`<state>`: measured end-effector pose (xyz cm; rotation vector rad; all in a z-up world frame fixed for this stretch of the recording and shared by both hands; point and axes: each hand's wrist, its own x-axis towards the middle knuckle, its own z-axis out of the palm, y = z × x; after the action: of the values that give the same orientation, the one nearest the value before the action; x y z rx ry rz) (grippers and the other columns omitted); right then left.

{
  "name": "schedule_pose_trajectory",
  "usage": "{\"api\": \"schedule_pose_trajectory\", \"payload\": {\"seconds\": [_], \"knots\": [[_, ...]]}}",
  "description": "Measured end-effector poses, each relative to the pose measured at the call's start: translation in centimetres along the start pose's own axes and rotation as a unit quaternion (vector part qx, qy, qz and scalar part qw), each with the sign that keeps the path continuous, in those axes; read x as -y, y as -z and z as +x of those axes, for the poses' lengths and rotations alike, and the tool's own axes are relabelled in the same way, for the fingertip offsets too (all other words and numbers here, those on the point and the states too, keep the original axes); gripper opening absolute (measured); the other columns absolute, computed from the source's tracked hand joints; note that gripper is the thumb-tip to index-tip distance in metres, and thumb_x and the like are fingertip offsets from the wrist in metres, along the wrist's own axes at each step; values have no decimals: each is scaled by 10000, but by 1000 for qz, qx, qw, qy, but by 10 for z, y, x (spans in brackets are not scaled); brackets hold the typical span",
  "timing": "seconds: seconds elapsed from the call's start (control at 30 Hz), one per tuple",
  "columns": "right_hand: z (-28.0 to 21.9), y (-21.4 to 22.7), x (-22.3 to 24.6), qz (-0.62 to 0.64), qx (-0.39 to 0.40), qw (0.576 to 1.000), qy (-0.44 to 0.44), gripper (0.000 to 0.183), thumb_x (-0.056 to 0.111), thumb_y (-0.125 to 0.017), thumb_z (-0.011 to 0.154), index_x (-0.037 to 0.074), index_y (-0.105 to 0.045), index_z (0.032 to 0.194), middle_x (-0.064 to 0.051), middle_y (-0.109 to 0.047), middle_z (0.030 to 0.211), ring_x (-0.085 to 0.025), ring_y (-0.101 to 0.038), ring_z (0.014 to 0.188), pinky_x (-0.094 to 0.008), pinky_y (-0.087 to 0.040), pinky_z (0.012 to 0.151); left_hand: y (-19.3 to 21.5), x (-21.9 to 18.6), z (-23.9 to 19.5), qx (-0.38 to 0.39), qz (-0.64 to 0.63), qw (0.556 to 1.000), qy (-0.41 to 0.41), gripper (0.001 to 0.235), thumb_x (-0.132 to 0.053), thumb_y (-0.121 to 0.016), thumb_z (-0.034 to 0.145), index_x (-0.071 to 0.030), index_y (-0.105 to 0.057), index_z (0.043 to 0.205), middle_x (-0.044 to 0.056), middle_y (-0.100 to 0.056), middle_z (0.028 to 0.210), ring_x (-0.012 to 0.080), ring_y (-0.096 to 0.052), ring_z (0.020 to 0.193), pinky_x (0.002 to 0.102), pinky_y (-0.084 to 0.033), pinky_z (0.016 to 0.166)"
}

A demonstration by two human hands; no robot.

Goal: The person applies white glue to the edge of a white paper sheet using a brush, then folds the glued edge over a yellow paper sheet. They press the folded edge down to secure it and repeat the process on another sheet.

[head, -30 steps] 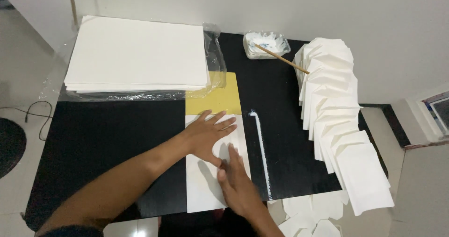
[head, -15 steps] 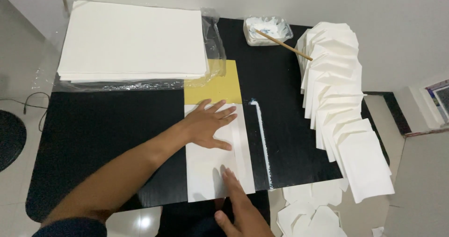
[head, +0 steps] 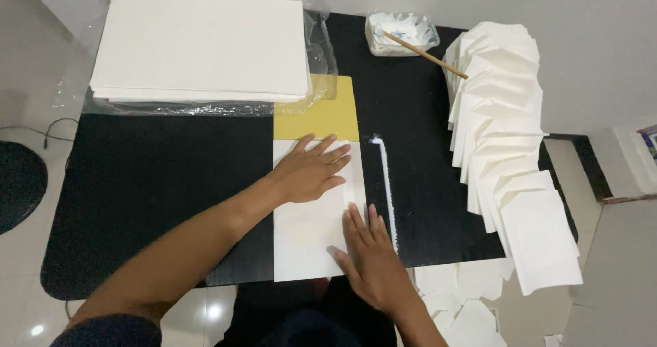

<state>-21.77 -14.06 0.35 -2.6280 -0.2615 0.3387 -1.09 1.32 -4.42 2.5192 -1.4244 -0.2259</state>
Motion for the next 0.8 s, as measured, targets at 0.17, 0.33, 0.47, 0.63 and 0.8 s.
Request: {"api": "schedule_pose_trajectory", "payload": {"seconds": [0.17,0.33,0.47,0.63,0.8], "knots": [[-35,-26,-4,-40,26,999,-3,824,442,-480,1072,27,-49,1639,-190,-3,1731,-431,63,1572,-517,1,1237,0,0,-1,-11,-17,1000,-1,565,-455,-330,1066,-179,-408,1553,31,-300,1668,304,-144,1579,552,-65,1235],[-66,-48,-19,-120,42,992,10,905,584,-429,1076,-3,-28,1635,-217,28,1725,-410,25,1572,-496,-52,1233,-2,1,-3,-22,-13,1000,2,612,-472,-308,1074,-144,-324,1591,52,-278,1677,293,-132,1580,534,-63,1235],[-72,-31,-22,-34,-38,998,37,749,366,-522,1047,35,-182,1626,-152,-119,1735,-455,11,1580,-579,-99,1229,-5,-7,-14,-91,49,995,17,697,-517,-309,1079,-80,-233,1616,115,-257,1681,300,-174,1568,499,-64,1250],[-31,-1,-37,-52,-51,995,65,593,300,-444,1071,41,-323,1591,-118,-276,1697,-524,-82,1536,-589,-92,1220,-10,-25,-73,-118,40,991,42,659,-477,-294,1100,-31,-306,1584,171,-290,1661,310,-217,1554,490,-109,1250],[8,13,-63,-22,-41,996,72,572,336,-438,1074,105,-365,1592,-64,-314,1684,-489,-56,1553,-592,-58,1228,-26,-35,-133,-190,53,979,49,566,-451,-432,1070,-105,-475,1516,96,-392,1641,293,-332,1523,535,-215,1208]]}}
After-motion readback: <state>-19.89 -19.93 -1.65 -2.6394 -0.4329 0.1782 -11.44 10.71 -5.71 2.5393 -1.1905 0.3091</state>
